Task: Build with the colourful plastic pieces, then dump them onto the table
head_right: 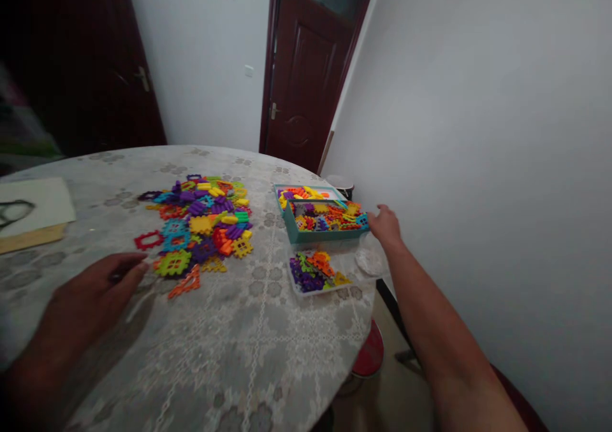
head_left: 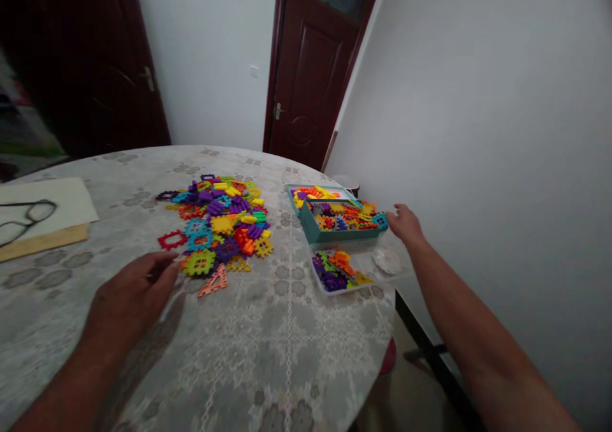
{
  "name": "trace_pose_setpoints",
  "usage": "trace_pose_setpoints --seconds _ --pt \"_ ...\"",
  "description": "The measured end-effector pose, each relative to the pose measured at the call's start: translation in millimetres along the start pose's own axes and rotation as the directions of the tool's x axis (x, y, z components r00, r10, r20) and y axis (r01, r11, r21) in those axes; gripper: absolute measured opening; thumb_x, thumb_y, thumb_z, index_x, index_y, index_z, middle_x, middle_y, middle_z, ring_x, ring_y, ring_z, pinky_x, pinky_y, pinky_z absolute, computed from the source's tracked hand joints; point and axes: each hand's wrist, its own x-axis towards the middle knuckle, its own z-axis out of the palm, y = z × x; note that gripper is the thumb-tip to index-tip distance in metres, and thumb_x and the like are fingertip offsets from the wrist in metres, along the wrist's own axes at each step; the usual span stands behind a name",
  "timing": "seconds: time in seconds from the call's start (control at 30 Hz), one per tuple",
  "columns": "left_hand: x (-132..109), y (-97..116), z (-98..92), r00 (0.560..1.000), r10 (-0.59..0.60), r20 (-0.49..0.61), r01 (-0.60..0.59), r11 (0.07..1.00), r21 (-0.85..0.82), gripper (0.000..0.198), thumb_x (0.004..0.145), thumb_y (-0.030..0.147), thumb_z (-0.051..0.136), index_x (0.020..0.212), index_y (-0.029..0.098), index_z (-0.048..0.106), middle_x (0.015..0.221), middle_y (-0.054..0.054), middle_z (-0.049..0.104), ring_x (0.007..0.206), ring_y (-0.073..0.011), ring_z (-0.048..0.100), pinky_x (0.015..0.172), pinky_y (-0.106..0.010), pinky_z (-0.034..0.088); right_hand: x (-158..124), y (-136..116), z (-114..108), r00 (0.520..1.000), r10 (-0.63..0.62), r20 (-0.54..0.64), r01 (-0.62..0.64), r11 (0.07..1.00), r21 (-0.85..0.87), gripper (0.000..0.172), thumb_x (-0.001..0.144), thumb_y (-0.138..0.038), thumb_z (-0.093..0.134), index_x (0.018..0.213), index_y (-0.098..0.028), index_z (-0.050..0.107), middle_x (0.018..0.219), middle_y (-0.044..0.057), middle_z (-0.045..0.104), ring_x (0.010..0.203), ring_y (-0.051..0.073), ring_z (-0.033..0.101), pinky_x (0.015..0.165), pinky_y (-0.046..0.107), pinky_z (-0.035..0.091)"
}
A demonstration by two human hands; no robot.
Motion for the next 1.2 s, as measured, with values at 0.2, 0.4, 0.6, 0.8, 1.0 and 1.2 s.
trace_pose_setpoints --seconds 0.2,0.4,0.6,0.8,1.0,1.2 --pt "-2.9 -16.2 22.1 0.983 0.142 -0.116 -0.143 0.99 0.003 0.043 0.098 0.04 0.049 0.127 0.017 0.07 0.127 -0.014 0.073 0.126 -0.0305 0.064 0.117 -0.046 0.047 -85.9 -73.3 -6.0 0.899 -0.427 -0.097 0.438 0.881 0.181 0.038 0.097 -0.042 0.055 0.123 -0.02 0.073 0.124 0.016 0.074 0.103 0.029 0.071 0.101 0.047 0.055" --pt "-6.9 -27.2 45.9 0.972 0.233 0.021 -0.234 0.97 0.061 0.046 0.093 0.033 0.059 0.136 0.017 0.066 0.134 -0.017 0.07 0.13 -0.0331 0.061 0.117 -0.05 0.046 -211.3 -166.3 26.7 0.559 -0.805 0.198 0.641 0.572 0.512 0.034 0.1 -0.035 0.06 0.132 -0.026 0.069 0.145 0.014 0.064 0.12 0.029 0.069 0.105 0.049 0.057" --pt "-11.5 -12.2 43.5 0.93 0.342 0.132 -0.342 0.939 -0.026 0.043 0.092 0.032 0.066 0.134 0.023 0.068 0.137 -0.014 0.07 0.13 -0.0332 0.062 0.117 -0.051 0.044 -248.5 -214.0 86.2 0.51 -0.808 0.296 0.643 0.587 0.493 0.049 0.096 -0.025 0.063 0.145 -0.021 0.059 0.155 0.019 0.055 0.142 0.034 0.056 0.118 0.054 0.049" --pt "-15.7 -2.8 46.2 0.856 0.483 0.187 -0.439 0.868 -0.231 0.032 0.09 0.029 0.07 0.122 0.026 0.073 0.127 -0.01 0.075 0.126 -0.0312 0.064 0.117 -0.05 0.043 -252.1 -213.8 124.5 0.609 -0.774 0.177 0.614 0.6 0.513 0.052 0.095 -0.025 0.062 0.146 -0.019 0.056 0.147 0.019 0.059 0.141 0.035 0.053 0.119 0.058 0.045" --pt "-21.6 13.5 49.2 0.846 0.491 0.208 -0.378 0.828 -0.415 0.026 0.093 0.027 0.067 0.118 0.024 0.074 0.118 -0.009 0.076 0.115 -0.0271 0.067 0.107 -0.044 0.05 -251.2 -206.4 127.5 0.593 -0.781 0.195 0.577 0.581 0.574 0.041 0.095 -0.023 0.059 0.135 -0.015 0.063 0.133 0.019 0.067 0.128 0.032 0.059 0.114 0.053 0.048" --pt "-24.2 15.7 51.3 0.899 0.379 0.218 -0.241 0.845 -0.477 0.05 0.086 0.024 0.072 0.136 0.026 0.069 0.118 -0.007 0.075 0.109 -0.0251 0.068 0.104 -0.043 0.053 -252.7 -210.7 126.2 0.628 -0.751 0.202 0.491 0.584 0.646 0.048 0.088 -0.015 0.057 0.136 -0.019 0.065 0.129 0.014 0.071 0.119 0.029 0.065 0.11 0.049 0.052"
